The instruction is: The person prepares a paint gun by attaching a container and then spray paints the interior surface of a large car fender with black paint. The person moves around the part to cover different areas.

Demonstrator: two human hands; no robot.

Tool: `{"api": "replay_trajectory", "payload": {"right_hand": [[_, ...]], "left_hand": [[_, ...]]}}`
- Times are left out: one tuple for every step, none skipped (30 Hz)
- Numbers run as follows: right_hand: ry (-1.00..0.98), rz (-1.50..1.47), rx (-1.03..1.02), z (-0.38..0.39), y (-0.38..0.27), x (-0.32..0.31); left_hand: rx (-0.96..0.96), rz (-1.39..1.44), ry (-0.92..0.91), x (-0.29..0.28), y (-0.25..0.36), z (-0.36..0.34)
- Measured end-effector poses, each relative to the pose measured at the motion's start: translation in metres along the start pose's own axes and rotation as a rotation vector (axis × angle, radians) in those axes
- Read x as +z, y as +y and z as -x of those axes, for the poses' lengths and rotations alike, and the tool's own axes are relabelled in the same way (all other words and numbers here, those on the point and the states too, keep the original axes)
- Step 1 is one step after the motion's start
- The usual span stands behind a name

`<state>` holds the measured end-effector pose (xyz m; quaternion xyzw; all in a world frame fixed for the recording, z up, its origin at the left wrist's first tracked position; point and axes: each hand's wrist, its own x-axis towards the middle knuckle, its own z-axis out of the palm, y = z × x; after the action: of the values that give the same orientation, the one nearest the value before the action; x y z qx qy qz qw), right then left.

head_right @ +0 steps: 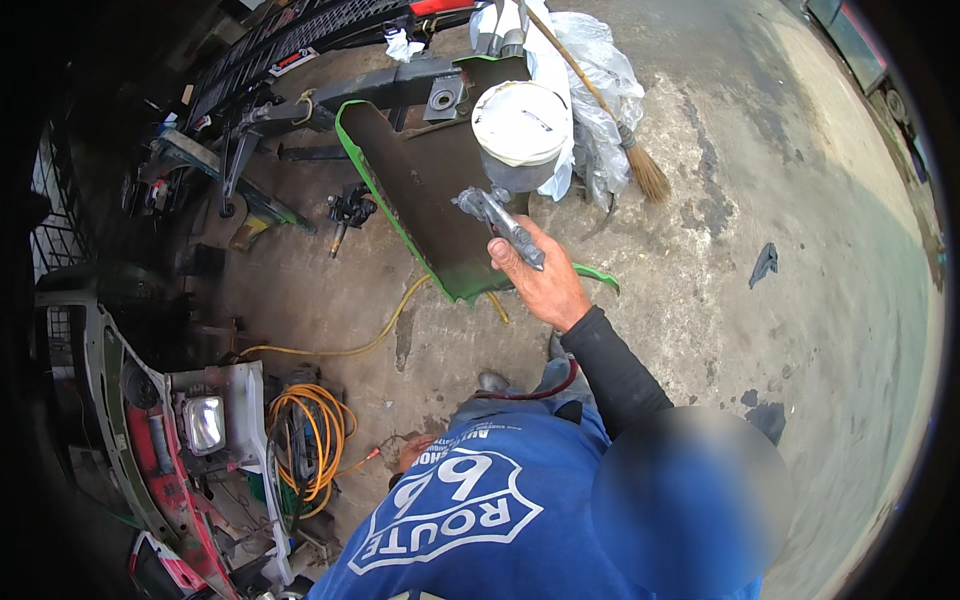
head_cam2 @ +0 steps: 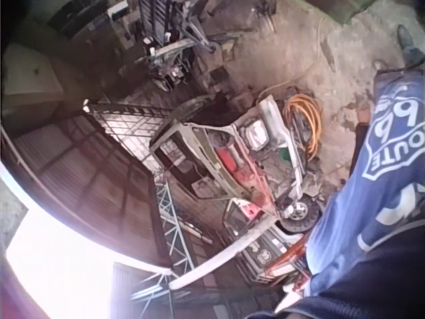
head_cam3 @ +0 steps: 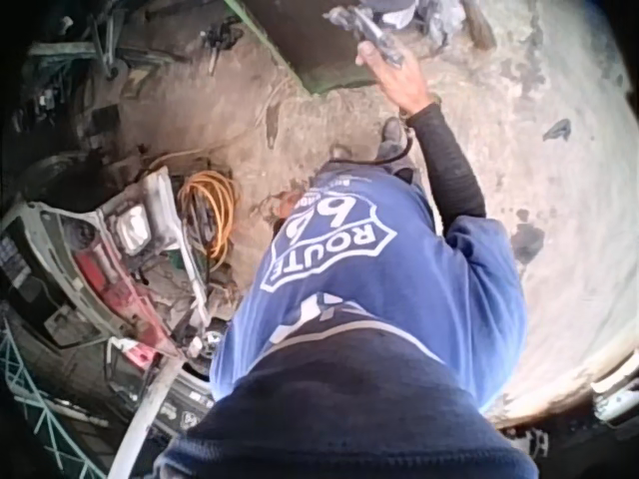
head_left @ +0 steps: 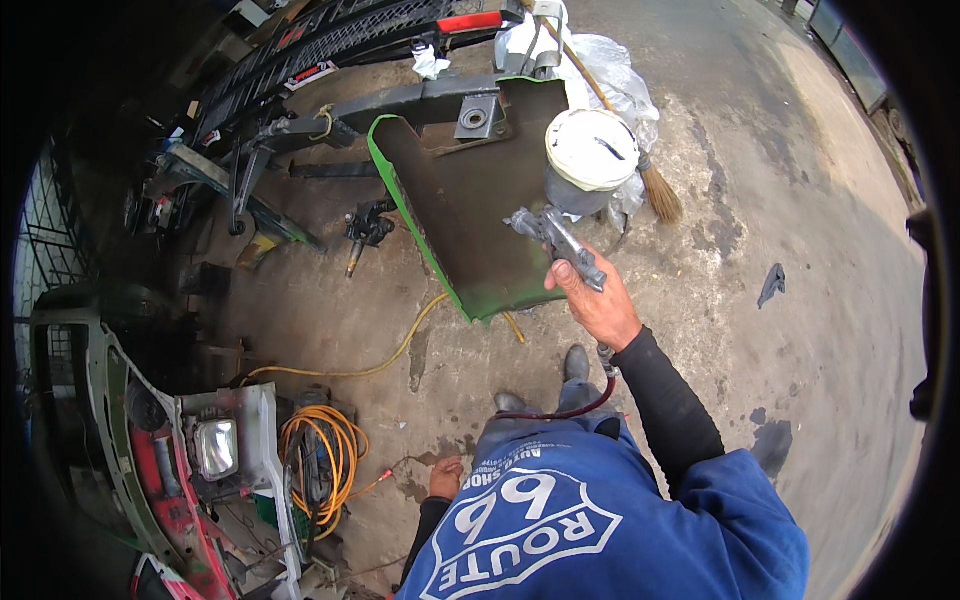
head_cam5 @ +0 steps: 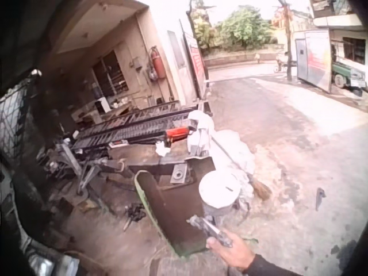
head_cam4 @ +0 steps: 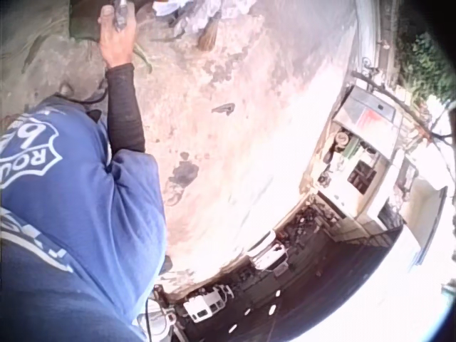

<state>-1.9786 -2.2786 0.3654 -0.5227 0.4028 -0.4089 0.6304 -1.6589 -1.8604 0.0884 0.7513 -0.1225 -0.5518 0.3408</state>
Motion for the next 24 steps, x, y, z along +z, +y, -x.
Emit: {"api": "replay_trajectory", "payload": {"right_hand": [[-0.003, 0.033, 0.01, -0.004, 0.001, 0.0], [-0.019, 0.062, 0.005, -0.008, 0.002, 0.001], [-0.015, 0.111, 0.031, -0.012, 0.003, 0.003], [-0.026, 0.09, -0.027, -0.016, 0.004, 0.004], [-0.019, 0.094, -0.052, -0.019, 0.006, 0.006], [-0.002, 0.133, -0.013, -0.021, 0.008, 0.007], [-0.003, 0.066, -0.054, -0.022, 0.01, 0.008], [0.01, 0.03, -0.023, -0.022, 0.014, 0.008], [0.021, 0.001, 0.032, -0.02, 0.017, 0.007], [0.035, 0.007, 0.019, -0.018, 0.02, 0.006], [0.052, 0.019, 0.011, -0.016, 0.023, 0.004], [0.072, 0.036, -0.008, -0.015, 0.026, 0.002], [0.095, 0.074, -0.019, -0.011, 0.028, 0.0], [0.119, 0.099, -0.031, -0.007, 0.03, 0.0], [0.138, 0.127, -0.049, -0.005, 0.031, -0.001], [0.156, 0.157, -0.05, 0.0, 0.032, 0.0], [0.173, 0.184, -0.03, 0.004, 0.031, 0.0], [0.173, 0.168, -0.016, 0.009, 0.03, 0.001], [0.187, 0.156, -0.01, 0.013, 0.028, 0.002], [0.206, 0.144, -0.01, 0.017, 0.025, 0.004], [0.227, 0.14, -0.008, 0.02, 0.023, 0.005], [0.237, 0.118, -0.014, 0.024, 0.021, 0.005], [0.243, 0.098, -0.015, 0.027, 0.019, 0.005], [0.25, 0.083, -0.018, 0.031, 0.017, 0.005]], "left_hand": [[-0.058, 0.058, -0.002, 0.007, -0.004, 0.005], [-0.073, 0.075, -0.025, 0.012, -0.007, 0.01], [-0.127, 0.112, -0.035, 0.014, -0.009, 0.016], [-0.21, 0.141, -0.003, 0.015, -0.008, 0.02], [-0.037, -0.018, -0.033, 0.015, -0.007, 0.027], [-0.128, -0.022, -0.008, 0.018, -0.005, 0.028], [0.055, -0.162, -0.054, 0.017, 0.001, 0.025], [0.061, -0.336, -0.048, 0.017, 0.004, 0.026], [0.057, -0.403, -0.018, 0.02, 0.009, 0.026], [0.004, -0.472, 0.032, 0.02, 0.017, 0.019], [-0.028, -0.45, 0.008, 0.024, 0.025, 0.013], [-0.003, -0.353, -0.017, 0.029, 0.034, 0.002], [0.003, -0.383, -0.038, 0.035, 0.043, -0.009], [-0.011, -0.321, -0.05, 0.041, 0.051, -0.016], [0.039, -0.45, -0.109, 0.048, 0.059, -0.023], [0.005, -0.529, -0.149, 0.057, 0.069, -0.032], [0.073, -0.575, -0.256, 0.065, 0.079, -0.036], [0.106, -0.57, -0.355, 0.074, 0.088, -0.038], [0.118, -0.639, -0.433, 0.088, 0.097, -0.04], [0.151, -0.673, -0.515, 0.104, 0.106, -0.043], [0.172, -0.676, -0.625, 0.12, 0.113, -0.045], [0.187, -0.67, -0.736, 0.139, 0.117, -0.046], [0.176, -0.669, -0.828, 0.159, 0.117, -0.046], [0.15, -0.651, -0.918, 0.177, 0.116, -0.044]]}}
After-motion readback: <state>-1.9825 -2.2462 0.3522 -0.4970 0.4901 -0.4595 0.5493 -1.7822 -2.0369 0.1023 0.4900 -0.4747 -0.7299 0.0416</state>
